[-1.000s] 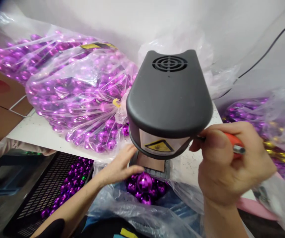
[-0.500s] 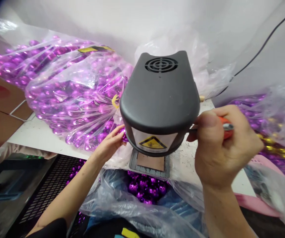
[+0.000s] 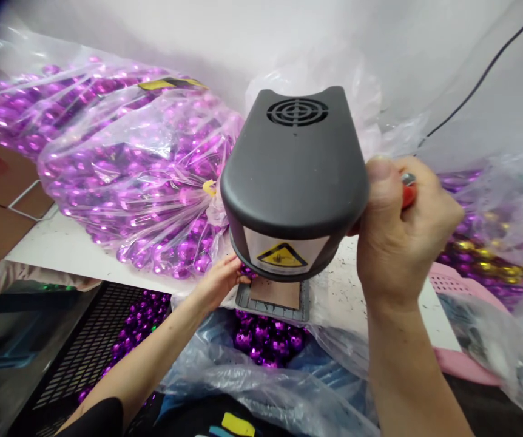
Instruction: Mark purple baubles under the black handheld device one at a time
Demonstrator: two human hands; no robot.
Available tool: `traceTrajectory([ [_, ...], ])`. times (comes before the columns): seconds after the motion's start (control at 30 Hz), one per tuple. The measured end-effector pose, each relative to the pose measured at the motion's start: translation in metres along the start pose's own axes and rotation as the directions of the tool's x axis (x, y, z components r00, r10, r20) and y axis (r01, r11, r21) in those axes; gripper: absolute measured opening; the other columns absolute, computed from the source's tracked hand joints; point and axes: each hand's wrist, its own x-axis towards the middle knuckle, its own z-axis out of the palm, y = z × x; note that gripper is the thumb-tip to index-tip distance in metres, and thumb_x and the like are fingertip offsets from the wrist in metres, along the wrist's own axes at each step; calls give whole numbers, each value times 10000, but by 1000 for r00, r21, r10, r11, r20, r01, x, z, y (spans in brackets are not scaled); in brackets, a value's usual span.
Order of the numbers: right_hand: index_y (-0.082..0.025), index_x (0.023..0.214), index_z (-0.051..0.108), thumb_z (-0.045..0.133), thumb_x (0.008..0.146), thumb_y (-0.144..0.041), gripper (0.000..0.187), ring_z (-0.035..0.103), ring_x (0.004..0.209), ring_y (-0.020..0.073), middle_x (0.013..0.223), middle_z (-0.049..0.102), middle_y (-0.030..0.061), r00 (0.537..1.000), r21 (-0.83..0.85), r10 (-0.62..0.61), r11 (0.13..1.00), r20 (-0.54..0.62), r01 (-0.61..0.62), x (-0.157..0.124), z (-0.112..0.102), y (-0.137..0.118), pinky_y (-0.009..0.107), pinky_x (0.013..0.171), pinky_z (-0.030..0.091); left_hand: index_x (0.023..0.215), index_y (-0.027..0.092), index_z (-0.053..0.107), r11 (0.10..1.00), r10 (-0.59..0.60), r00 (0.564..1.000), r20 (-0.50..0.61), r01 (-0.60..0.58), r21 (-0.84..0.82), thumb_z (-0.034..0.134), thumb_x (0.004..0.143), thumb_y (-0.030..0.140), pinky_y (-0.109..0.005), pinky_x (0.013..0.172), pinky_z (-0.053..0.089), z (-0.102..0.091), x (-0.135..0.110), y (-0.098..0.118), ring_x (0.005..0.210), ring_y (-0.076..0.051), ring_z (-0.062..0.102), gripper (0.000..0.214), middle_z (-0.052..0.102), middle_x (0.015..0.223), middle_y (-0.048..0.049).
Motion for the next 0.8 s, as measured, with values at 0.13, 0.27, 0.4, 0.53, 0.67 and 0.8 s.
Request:
traceTrajectory([
  [0.13,-128,642,517,545,894,-332,325,353,485,7,508,332,-66,1000,27,4,1000,18,-4,0,1,-3,198,498,232,1134,179,635,941,229,973,-43,-210,265,764,798,429,-357,975,491,11,2,-20,1049,-210,649,439,717,1106,-63],
  [0.27,-127,655,507,564,882,-318,302,354,515,4,536,323,-63,1000,46,26,999,12,-27,0,2,-5,183,517,252,1231,205,606,794,333,943,-9,-275,543,720,843,410,-441,1020,464,20,7,-37,1110,-255,619,454,684,1199,-81],
  [0.4,-128,652,495,566,887,-349,331,344,529,2,554,302,-57,999,34,28,999,18,-28,-1,2,-5,174,520,248,1230,217,607,570,457,887,68,-350,743,738,835,415,-495,1038,432,25,8,-43,1135,-288,583,461,669,1228,-87],
  [0.53,-137,649,482,562,900,-386,363,338,529,8,558,280,-55,999,31,26,999,27,-27,-2,2,-5,175,514,245,1169,207,621,380,465,861,204,-403,833,698,873,417,-517,1051,413,28,6,-45,1124,-294,588,370,671,1199,-101],
  [0.67,-133,640,472,564,906,-425,406,334,533,4,551,293,-56,999,36,37,999,29,-39,-1,2,-4,180,526,249,1186,211,606,292,454,852,262,-419,860,650,913,398,-552,1121,346,30,5,-47,1180,-296,571,334,666,1222,-106],
  [0.8,-125,630,485,606,880,-444,423,381,568,9,571,366,-47,999,76,33,997,32,-35,0,0,-3,178,554,311,1247,211,578,312,436,858,271,-427,849,634,925,377,-570,1158,306,29,5,-46,1282,-303,522,367,636,1295,-115],
])
